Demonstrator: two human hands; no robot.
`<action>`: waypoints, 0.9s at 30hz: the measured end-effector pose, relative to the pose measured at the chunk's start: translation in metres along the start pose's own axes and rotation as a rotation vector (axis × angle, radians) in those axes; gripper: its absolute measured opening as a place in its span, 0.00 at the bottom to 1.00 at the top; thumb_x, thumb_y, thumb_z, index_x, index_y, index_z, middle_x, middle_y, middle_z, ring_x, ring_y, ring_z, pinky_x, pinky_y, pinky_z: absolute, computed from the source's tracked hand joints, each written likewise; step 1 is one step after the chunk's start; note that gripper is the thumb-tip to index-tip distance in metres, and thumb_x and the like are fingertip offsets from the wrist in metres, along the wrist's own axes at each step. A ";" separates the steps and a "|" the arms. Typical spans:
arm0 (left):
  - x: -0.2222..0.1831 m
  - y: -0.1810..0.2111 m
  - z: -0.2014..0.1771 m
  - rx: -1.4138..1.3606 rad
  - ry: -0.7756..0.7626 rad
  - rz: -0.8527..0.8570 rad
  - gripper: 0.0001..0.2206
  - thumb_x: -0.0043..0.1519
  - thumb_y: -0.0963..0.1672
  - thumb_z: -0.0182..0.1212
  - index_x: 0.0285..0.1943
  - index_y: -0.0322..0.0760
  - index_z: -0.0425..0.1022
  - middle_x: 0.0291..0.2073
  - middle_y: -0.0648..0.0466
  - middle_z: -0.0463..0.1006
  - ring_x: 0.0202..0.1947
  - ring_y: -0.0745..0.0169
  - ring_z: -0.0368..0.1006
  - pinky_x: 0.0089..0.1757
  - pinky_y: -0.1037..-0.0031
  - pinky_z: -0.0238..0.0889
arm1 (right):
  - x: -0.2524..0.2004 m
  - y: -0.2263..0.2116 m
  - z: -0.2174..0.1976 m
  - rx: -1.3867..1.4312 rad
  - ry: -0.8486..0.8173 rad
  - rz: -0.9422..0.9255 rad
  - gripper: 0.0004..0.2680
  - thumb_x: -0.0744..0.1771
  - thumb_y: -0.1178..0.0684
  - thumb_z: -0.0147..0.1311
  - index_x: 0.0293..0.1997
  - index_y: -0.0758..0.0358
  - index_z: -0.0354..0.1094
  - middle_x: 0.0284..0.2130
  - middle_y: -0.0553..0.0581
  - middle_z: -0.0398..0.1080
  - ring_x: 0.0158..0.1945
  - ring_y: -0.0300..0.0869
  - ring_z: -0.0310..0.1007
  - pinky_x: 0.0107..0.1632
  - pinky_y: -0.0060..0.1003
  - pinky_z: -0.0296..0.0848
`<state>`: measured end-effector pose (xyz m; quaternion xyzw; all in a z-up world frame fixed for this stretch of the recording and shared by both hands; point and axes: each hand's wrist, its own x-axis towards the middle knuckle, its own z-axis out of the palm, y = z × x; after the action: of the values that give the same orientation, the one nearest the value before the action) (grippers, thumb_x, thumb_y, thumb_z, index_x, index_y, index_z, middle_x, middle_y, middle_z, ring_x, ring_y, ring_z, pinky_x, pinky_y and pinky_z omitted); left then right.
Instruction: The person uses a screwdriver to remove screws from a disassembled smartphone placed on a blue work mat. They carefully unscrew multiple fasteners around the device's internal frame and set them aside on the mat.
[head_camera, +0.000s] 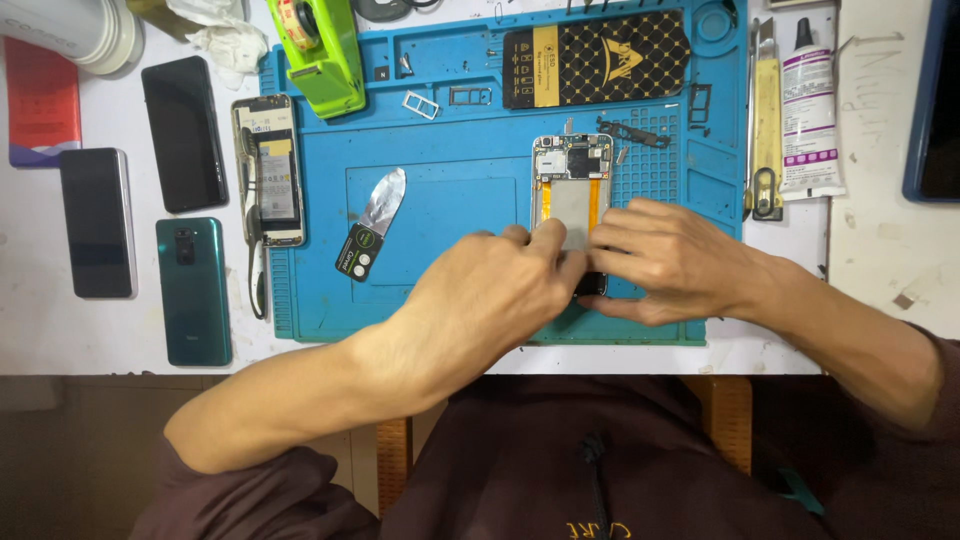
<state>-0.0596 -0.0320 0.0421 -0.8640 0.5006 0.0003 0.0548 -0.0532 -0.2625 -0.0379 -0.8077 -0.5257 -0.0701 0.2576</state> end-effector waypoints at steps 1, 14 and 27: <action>0.000 0.004 0.006 0.001 0.002 0.003 0.06 0.59 0.38 0.60 0.40 0.45 0.73 0.30 0.54 0.72 0.21 0.58 0.71 0.19 0.66 0.65 | -0.001 -0.002 -0.001 -0.003 0.001 0.002 0.12 0.67 0.47 0.60 0.31 0.65 0.65 0.27 0.56 0.63 0.28 0.49 0.60 0.30 0.44 0.58; -0.004 0.005 0.006 0.017 -0.064 -0.046 0.10 0.55 0.37 0.62 0.41 0.44 0.73 0.38 0.49 0.70 0.24 0.57 0.73 0.17 0.68 0.67 | 0.000 -0.001 -0.001 0.068 -0.002 0.055 0.11 0.66 0.48 0.63 0.33 0.65 0.66 0.29 0.56 0.67 0.28 0.50 0.65 0.33 0.44 0.64; -0.008 0.012 0.005 0.026 -0.035 -0.025 0.08 0.57 0.38 0.63 0.40 0.44 0.73 0.35 0.53 0.69 0.23 0.61 0.71 0.16 0.70 0.65 | -0.005 -0.007 0.004 0.291 -0.017 0.037 0.12 0.66 0.49 0.63 0.44 0.67 0.68 0.38 0.57 0.70 0.38 0.51 0.71 0.42 0.45 0.71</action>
<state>-0.0742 -0.0304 0.0366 -0.8692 0.4886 0.0081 0.0747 -0.0624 -0.2622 -0.0403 -0.7720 -0.5173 0.0187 0.3688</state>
